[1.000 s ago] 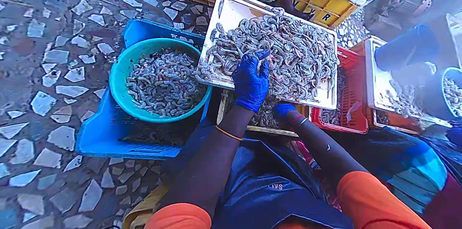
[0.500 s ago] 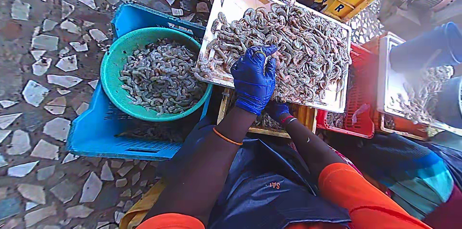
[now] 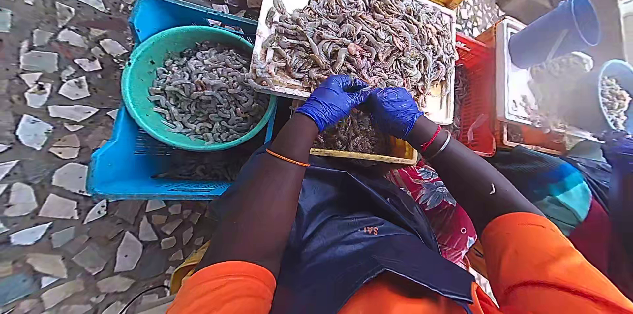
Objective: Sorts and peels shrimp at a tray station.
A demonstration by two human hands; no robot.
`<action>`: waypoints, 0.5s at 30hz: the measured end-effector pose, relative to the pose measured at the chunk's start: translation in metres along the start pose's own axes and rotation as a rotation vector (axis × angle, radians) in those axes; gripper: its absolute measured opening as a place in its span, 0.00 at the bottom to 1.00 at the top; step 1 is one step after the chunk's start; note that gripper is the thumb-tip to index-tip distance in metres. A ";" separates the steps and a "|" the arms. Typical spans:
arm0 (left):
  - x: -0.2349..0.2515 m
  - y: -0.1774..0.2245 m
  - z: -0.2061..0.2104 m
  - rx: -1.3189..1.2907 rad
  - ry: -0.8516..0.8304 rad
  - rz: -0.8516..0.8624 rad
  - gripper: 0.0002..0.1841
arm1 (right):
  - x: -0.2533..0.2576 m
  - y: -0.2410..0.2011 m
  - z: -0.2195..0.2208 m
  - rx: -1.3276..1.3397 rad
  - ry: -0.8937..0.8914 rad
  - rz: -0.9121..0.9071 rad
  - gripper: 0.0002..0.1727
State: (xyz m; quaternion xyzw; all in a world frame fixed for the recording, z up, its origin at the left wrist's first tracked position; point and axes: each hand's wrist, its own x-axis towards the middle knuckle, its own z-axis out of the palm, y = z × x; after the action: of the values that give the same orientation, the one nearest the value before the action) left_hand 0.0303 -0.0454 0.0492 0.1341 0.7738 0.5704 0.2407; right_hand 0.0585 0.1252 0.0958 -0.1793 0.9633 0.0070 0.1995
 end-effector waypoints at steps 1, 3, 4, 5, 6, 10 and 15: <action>-0.001 0.000 0.002 -0.031 0.069 0.031 0.10 | -0.001 -0.002 -0.004 -0.007 0.031 0.008 0.14; -0.005 0.000 0.002 -0.079 0.150 0.073 0.09 | -0.002 -0.003 -0.006 -0.024 0.110 0.002 0.15; -0.007 0.000 0.002 -0.122 0.168 0.095 0.09 | -0.003 -0.002 -0.007 -0.029 0.143 -0.007 0.16; -0.008 -0.001 0.001 -0.190 0.181 0.123 0.09 | -0.005 -0.002 -0.008 -0.035 0.184 -0.033 0.16; -0.009 -0.001 0.002 -0.283 0.195 0.139 0.08 | -0.006 0.000 -0.010 -0.042 0.222 -0.075 0.16; -0.009 0.004 -0.004 -0.666 0.229 0.058 0.07 | -0.009 0.002 -0.027 -0.079 0.345 -0.174 0.20; -0.013 0.005 -0.011 -0.538 0.183 0.177 0.12 | 0.000 -0.013 -0.050 -0.137 0.222 -0.107 0.15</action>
State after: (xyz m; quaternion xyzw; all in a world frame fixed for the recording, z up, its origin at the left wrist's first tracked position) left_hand 0.0351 -0.0591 0.0588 0.0802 0.5985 0.7836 0.1461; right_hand 0.0436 0.1082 0.1428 -0.2435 0.9657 0.0424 0.0792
